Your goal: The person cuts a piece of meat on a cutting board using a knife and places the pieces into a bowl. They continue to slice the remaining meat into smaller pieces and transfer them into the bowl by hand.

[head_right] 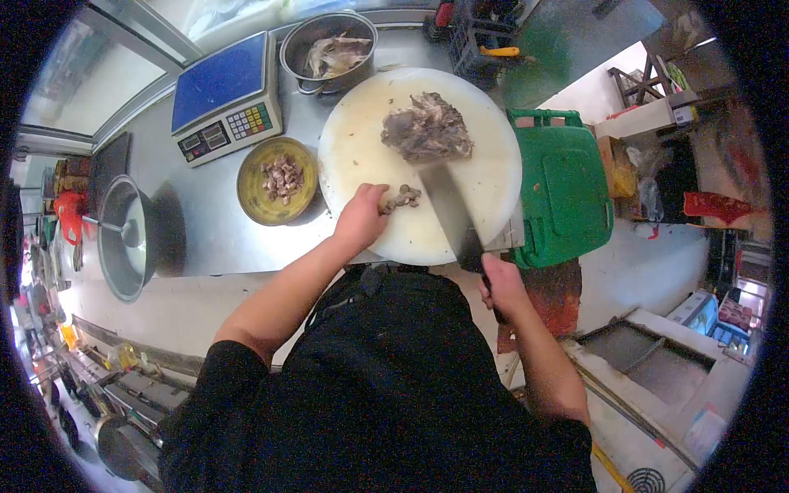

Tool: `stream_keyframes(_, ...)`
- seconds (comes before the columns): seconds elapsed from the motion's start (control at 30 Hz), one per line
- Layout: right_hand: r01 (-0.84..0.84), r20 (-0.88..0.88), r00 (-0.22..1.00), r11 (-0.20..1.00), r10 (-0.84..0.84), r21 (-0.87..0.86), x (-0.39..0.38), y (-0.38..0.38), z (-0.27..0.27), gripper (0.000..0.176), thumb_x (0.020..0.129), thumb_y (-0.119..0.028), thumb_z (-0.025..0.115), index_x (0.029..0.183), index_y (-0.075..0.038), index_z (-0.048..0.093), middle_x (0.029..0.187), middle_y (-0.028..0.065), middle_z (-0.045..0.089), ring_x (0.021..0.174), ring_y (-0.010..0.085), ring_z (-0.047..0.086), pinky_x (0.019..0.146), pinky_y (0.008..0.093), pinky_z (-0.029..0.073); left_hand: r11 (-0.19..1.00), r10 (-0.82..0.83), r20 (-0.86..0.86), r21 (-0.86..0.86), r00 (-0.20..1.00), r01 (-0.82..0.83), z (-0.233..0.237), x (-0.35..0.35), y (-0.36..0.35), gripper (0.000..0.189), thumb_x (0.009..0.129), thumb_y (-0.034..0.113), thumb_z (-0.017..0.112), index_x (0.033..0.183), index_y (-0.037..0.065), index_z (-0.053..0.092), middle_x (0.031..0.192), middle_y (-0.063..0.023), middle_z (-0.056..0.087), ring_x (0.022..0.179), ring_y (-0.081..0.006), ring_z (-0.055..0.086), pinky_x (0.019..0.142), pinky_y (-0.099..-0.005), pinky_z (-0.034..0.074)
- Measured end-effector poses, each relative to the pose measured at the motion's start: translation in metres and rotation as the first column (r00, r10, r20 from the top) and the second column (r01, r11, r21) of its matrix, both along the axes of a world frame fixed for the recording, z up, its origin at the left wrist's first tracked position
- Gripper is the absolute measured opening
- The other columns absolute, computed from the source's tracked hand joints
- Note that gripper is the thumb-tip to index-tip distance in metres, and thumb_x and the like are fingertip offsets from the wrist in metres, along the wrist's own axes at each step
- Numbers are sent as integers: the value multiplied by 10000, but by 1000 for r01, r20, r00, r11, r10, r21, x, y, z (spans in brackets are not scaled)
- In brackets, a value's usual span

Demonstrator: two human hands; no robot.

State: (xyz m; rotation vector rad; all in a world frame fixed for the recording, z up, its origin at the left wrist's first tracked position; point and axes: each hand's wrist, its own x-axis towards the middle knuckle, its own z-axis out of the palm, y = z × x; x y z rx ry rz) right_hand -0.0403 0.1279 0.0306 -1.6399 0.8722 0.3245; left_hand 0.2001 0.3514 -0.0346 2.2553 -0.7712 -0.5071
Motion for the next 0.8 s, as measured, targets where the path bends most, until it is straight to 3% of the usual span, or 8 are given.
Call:
stream_keyframes(0.03,151,-90,987,952,-132,266,-7,-6,0,677,1009,-611,441,727,-15,595,522,62,501,416,199,507,447,364,446,1000,-1,2,3,1000,1,2,3,-5,420,817,22,636,1234,36,594,1189,-208,576,974,-399,644,846,-470,538)
stream_keyframes(0.1,269,-200,957,894,-208,359,-13,-10,-2,702,998,-665,393,663,-64,529,489,34,447,375,189,445,410,356,404,977,-194,-2,95,981,193,7,11,-16,563,773,22,671,1319,41,532,1219,-217,546,1044,-405,632,902,-466,531)
stream_keyframes(0.13,393,-318,909,813,-271,430,-17,-12,-4,730,987,-719,344,598,-113,463,457,5,392,333,179,383,374,348,362,976,-196,-2,100,981,195,9,12,-22,563,773,22,671,1319,41,532,1219,-217,546,1044,-405,632,902,-466,531)
stream_keyframes(0.17,362,-320,924,753,-210,550,-26,-20,-21,774,962,-770,310,546,-128,431,447,6,372,338,176,381,383,343,367,966,-204,-45,152,978,208,12,13,-28,590,765,24,674,1332,40,515,1225,-220,538,1046,-416,629,911,-468,531)
stream_keyframes(0.3,344,-321,932,695,-169,631,-8,-7,-44,787,943,-794,315,513,-142,412,435,2,359,339,167,378,385,333,357,962,-162,-174,193,971,195,19,9,-44,654,738,53,706,1352,27,483,1246,-235,517,1065,-431,617,938,-465,529)
stream_keyframes(0.47,217,-245,968,666,-53,714,11,11,-59,769,955,-772,332,538,-135,443,450,4,403,342,165,387,391,328,372,994,-53,-118,88,992,64,6,1,-35,728,716,74,746,1383,30,456,1241,-234,519,1083,-427,607,951,-454,525)
stream_keyframes(0.6,208,-250,967,717,-49,665,31,27,-43,715,1004,-690,346,618,-105,488,472,13,434,347,157,393,386,327,377,996,92,-106,26,990,-90,16,-1,-9,779,711,70,758,1416,39,430,1239,-230,511,1026,-389,626,925,-435,534)
stream_keyframes(0.8,-55,-57,992,810,108,584,115,65,6,559,1060,-530,401,797,-65,564,513,18,466,362,141,404,382,317,380,913,357,-120,-166,926,-373,35,33,59,767,725,83,750,1415,24,420,1240,-213,504,1060,-383,593,901,-437,526)
